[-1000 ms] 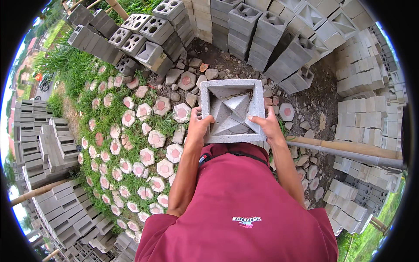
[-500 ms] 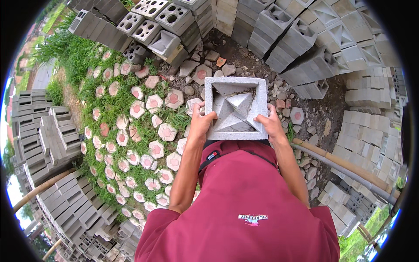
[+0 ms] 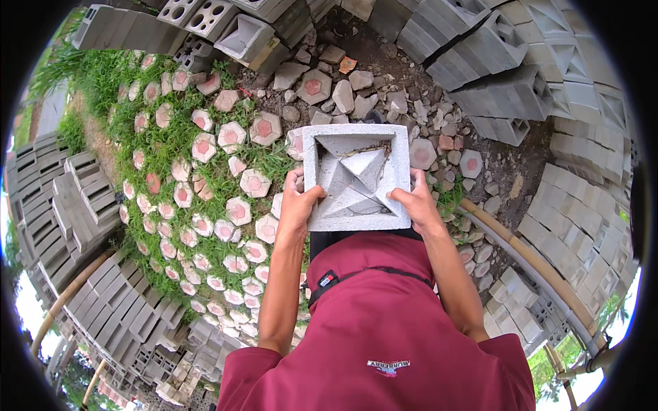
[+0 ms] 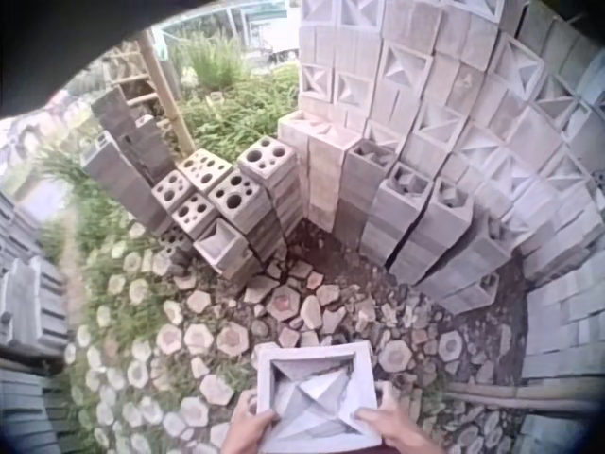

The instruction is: The person carries concrete blocks from a pile and places them individually onto another stack in an outdoor storage area.

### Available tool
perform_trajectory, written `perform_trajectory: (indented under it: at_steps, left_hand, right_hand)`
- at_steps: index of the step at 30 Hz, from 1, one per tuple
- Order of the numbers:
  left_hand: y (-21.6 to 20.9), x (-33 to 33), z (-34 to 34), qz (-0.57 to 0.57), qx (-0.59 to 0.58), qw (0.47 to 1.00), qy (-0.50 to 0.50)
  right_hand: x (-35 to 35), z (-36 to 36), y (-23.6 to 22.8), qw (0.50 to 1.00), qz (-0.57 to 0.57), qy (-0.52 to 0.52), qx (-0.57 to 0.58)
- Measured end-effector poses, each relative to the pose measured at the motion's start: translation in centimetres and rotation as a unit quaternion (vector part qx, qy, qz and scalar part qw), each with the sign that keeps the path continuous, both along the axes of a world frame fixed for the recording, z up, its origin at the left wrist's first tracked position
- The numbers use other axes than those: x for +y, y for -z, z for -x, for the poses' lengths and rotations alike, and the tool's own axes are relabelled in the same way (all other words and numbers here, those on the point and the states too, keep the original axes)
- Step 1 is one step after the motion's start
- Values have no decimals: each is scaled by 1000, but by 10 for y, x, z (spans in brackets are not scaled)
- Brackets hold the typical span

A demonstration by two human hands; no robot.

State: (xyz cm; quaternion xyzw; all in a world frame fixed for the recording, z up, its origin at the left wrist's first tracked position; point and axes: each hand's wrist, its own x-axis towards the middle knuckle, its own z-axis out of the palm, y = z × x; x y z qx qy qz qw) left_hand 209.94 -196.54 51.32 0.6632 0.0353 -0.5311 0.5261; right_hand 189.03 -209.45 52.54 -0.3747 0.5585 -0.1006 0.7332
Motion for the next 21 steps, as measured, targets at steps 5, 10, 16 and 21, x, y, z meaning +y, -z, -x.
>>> perform_trajectory:
  at_steps: [5, 10, 16, 21]
  left_hand:
    - [82, -16, -8, -50, 1, 999, -10]
    - [137, -59, -13, -113, 43, 993, -17]
    - [183, -140, -19, -142, 39, 988, 49]
    - [218, -209, -20, -146, 23, 985, 89]
  right_hand:
    - [-28, -12, 84, 1000, -2, -19, 15]
    - [-67, -17, 151, 996, -86, -14, 37]
    - [-129, -9, 202, 993, -112, 7, 45]
    - [-172, 0, 248, 996, -38, 3, 76]
